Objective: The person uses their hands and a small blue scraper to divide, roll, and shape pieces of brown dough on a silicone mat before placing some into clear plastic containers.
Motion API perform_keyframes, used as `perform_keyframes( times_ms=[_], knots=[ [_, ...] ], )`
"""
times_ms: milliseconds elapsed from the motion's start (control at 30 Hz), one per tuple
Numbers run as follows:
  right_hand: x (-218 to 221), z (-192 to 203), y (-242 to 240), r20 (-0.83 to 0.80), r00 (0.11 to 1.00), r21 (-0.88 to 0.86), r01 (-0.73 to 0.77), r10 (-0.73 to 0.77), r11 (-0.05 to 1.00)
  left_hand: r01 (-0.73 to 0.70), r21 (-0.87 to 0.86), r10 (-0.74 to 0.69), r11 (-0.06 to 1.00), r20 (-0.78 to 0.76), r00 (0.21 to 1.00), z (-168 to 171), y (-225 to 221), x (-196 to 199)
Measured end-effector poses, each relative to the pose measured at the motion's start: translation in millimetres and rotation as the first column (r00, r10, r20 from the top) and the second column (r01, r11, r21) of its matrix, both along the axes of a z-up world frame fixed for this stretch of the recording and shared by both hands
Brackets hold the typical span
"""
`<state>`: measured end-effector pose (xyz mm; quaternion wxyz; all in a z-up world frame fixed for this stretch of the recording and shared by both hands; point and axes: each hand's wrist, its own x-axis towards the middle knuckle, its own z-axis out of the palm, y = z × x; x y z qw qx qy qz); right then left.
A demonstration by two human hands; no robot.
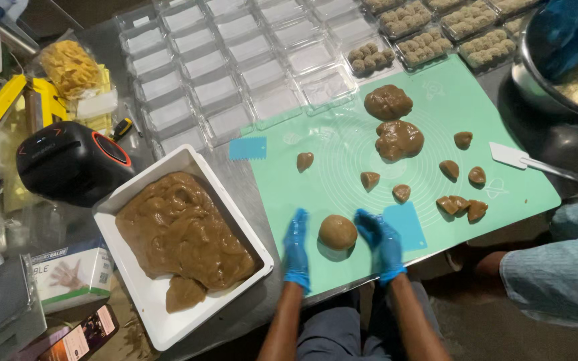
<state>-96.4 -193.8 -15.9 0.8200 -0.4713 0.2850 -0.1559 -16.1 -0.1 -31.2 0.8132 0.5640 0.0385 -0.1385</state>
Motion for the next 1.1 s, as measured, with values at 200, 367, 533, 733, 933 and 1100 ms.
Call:
perform_keyframes(
  times_ms=[200, 367, 533, 733, 933, 1100],
  knots=[
    [24.0, 7.3, 8.0, 0.054, 0.968, 0.043, -0.247, 0.244, 0.968, 0.015, 0.135, -0.011, 0.991, -0.034, 0.999, -11.3, -18.8, -17.4],
    [-1.2, 4.8, 9.3, -0.063, 0.996, 0.14, -0.058, 0.068, 0.988, 0.009, -0.285, -0.048, 0.959, -0.13, 0.99, -11.9, -5.3, -14.4],
    [28.8, 35.2, 16.4, -0.131, 0.951, -0.251, -0.306, 0.281, 0.918, -0.004, 0.026, 0.007, 1.0, -0.124, 0.992, -7.9, -25.3, -45.3],
    [14.6, 121.7, 28.1, -0.231, 0.967, -0.968, -0.24, 0.11, 0.076, -0.095, -0.259, 0.079, 0.961, -0.072, 0.994, -11.4, 25.6, -38.4],
    [43.4, 112.7, 101.0, -0.547, 0.821, -0.836, -0.528, 0.162, -0.149, -0.038, 0.019, 0.038, 0.999, 0.002, 0.999, -0.7, 32.1, -49.2],
    [58.9, 121.9, 88.4, -0.416, 0.899, -0.909, -0.414, 0.14, -0.041, -0.035, -0.12, 0.029, 0.992, -0.05, 0.998, -4.8, 32.6, -42.7]
  ],
)
